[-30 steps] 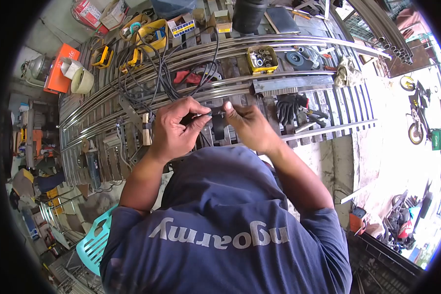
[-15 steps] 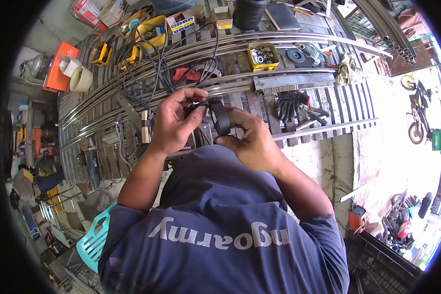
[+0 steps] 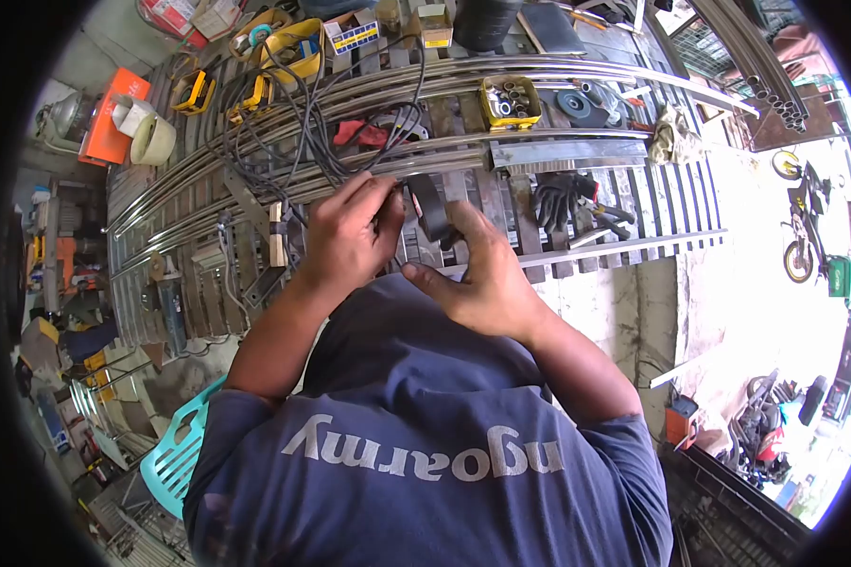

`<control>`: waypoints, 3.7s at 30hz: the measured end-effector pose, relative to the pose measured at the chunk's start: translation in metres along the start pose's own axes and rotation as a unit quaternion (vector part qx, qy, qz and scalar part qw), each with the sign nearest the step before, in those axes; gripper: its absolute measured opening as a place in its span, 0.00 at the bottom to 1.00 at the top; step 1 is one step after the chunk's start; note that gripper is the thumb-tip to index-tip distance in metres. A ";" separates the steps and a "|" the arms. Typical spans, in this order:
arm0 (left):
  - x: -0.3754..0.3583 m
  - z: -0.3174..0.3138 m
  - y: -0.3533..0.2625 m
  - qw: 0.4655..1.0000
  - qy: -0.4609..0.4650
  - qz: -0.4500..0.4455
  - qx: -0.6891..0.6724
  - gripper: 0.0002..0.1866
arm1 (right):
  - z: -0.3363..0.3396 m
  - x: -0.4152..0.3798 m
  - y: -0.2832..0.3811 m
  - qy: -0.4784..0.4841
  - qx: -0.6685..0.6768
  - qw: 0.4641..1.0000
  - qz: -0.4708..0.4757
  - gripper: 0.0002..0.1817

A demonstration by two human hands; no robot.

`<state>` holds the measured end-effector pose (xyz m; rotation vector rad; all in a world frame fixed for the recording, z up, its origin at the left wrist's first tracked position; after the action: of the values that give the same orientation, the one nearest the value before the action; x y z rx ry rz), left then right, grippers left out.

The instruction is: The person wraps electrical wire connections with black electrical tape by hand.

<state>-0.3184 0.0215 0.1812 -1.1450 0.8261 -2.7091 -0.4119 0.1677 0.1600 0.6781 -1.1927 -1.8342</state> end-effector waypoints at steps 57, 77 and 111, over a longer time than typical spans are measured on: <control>-0.036 -0.024 0.047 0.991 -0.043 0.099 -0.085 0.07 | -0.024 -0.004 -0.027 0.061 0.059 0.987 -0.135 0.17; -0.019 0.003 -0.013 0.968 0.019 -0.190 -0.162 0.11 | -0.015 0.076 -0.062 0.229 -0.002 0.951 -0.205 0.22; -0.028 -0.031 -0.001 0.953 0.187 -0.236 -0.023 0.09 | 0.018 0.065 0.010 0.123 -0.147 0.973 -0.132 0.22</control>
<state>-0.3195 0.0440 0.1455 -0.9475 0.7307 -3.3948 -0.4560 0.1189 0.1764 0.8947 -0.6769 -2.0216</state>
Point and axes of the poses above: each hand's wrist, its own x-axis towards the middle knuckle, its own z-axis out of the back of the hand, y = z × x, the point moved 9 cm from there along x, towards the middle knuckle, and after that the axes turned 7 degrees about -z, right-handed, at the moved point
